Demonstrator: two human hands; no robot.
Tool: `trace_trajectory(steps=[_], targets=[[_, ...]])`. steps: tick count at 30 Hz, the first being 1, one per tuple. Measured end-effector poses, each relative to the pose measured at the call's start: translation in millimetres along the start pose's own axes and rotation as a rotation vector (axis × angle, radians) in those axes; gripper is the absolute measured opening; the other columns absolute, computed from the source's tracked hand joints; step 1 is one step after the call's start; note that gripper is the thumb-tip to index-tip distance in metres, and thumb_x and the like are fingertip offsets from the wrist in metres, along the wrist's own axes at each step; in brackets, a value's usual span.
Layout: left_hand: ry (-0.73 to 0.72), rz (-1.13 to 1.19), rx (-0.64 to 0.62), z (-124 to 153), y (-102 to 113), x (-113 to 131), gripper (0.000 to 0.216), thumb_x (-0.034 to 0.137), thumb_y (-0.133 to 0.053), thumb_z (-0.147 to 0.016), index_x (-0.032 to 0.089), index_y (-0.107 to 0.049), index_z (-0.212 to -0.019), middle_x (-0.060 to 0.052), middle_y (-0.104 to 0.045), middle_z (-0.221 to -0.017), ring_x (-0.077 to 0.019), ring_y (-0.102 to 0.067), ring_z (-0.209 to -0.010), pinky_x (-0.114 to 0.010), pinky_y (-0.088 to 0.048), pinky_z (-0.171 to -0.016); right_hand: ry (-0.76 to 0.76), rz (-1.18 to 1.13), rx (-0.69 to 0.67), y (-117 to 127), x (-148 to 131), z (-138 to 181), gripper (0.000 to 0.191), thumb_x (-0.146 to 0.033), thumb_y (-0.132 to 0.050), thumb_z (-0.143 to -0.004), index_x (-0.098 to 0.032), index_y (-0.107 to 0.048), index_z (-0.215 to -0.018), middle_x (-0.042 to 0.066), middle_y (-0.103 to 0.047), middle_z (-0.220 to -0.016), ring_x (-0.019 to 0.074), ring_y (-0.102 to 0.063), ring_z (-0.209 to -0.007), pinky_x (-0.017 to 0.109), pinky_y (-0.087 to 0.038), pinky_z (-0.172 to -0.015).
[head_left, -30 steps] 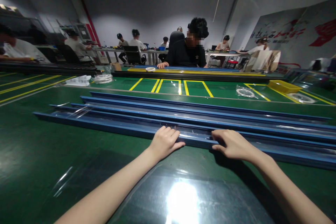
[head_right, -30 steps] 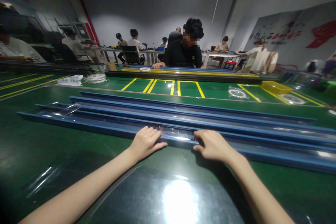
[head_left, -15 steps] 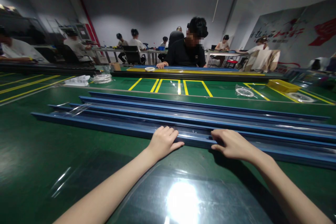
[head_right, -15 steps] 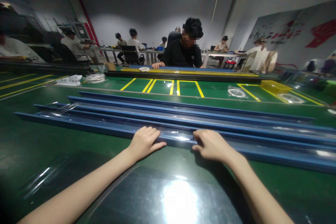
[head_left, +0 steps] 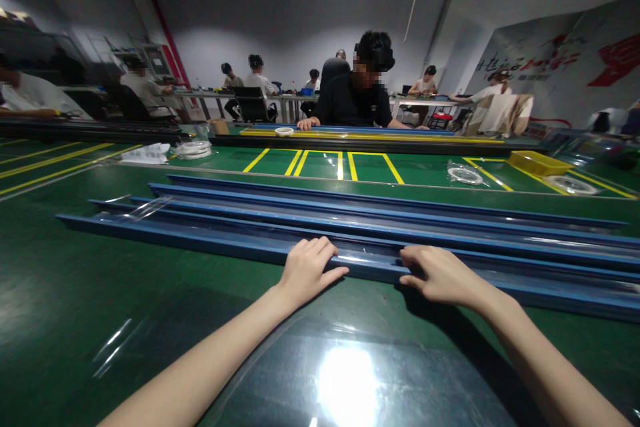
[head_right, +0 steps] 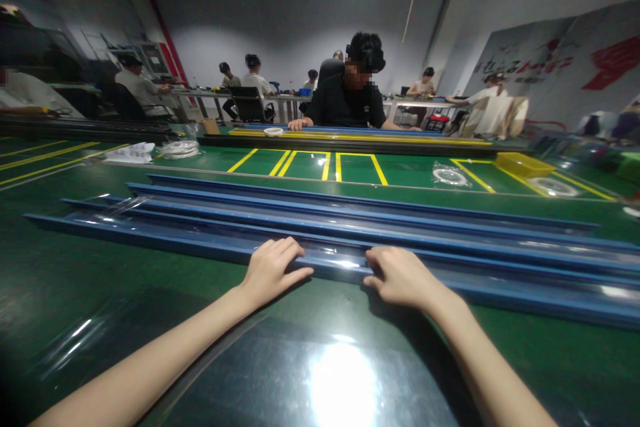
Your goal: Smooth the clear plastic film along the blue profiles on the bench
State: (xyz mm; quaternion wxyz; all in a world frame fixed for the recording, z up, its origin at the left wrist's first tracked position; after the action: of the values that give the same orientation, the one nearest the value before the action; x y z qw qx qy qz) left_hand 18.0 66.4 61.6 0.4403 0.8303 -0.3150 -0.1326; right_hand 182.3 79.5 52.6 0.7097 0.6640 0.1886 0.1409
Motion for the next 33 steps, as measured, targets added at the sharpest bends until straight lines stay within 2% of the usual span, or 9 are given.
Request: trace_trajectory(steps=[9, 20, 28, 33], targets=[[0.014, -0.006, 0.019, 0, 0, -1, 0.03, 0.046, -0.045, -0.08, 0.017, -0.05, -0.073, 0.0, -0.056, -0.067, -0.0139, -0.051, -0.064, -0.027, -0.031, -0.057, 0.005, -0.006, 0.004, 0, -1, 0, 0.017, -0.033, -0.049, -0.072, -0.02, -0.043, -0.064, 0.002, -0.055, -0.066, 0.0151, -0.049, -0.06, 0.024, -0.025, -0.051], [0.009, -0.048, 0.008, -1, -1, -3, 0.038, 0.053, -0.041, -0.079, 0.017, -0.049, -0.069, 0.0, -0.055, -0.063, -0.0135, -0.051, -0.06, -0.027, -0.031, -0.056, 0.015, -0.024, -0.003, -1, 2, -1, 0.019, -0.035, -0.05, -0.072, -0.02, -0.043, -0.063, 0.002, -0.054, -0.066, 0.0142, -0.047, -0.059, 0.024, -0.024, -0.051], [-0.117, -0.192, -0.008, 1, -5, 8, 0.038, 0.046, -0.035, -0.084, 0.017, -0.049, -0.064, -0.002, -0.054, -0.064, -0.015, -0.048, -0.061, -0.029, -0.028, -0.055, 0.055, -0.059, 0.022, -3, -5, 1, 0.02, -0.04, -0.046, -0.075, -0.02, -0.047, -0.07, 0.003, -0.057, -0.073, 0.0169, -0.052, -0.066, 0.025, -0.031, -0.056], [-0.131, -0.189, -0.016, 0, -4, 10, 0.034, 0.04, -0.035, -0.085, 0.017, -0.05, -0.065, -0.002, -0.054, -0.065, -0.0148, -0.047, -0.062, -0.029, -0.027, -0.056, 0.067, -0.011, 0.039, -6, -7, 1, 0.025, -0.042, -0.042, -0.078, -0.019, -0.052, -0.08, 0.006, -0.06, -0.082, 0.0197, -0.055, -0.075, 0.026, -0.034, -0.062]])
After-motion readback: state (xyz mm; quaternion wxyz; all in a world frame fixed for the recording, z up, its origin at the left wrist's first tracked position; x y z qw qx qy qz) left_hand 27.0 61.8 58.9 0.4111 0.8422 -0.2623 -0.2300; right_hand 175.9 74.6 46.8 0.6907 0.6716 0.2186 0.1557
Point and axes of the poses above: each hand's wrist, its own z-axis away from the middle knuckle, its own y-axis out of the back of the hand, x = y × z, the point moved 9 cm from there along -z, towards the middle knuckle
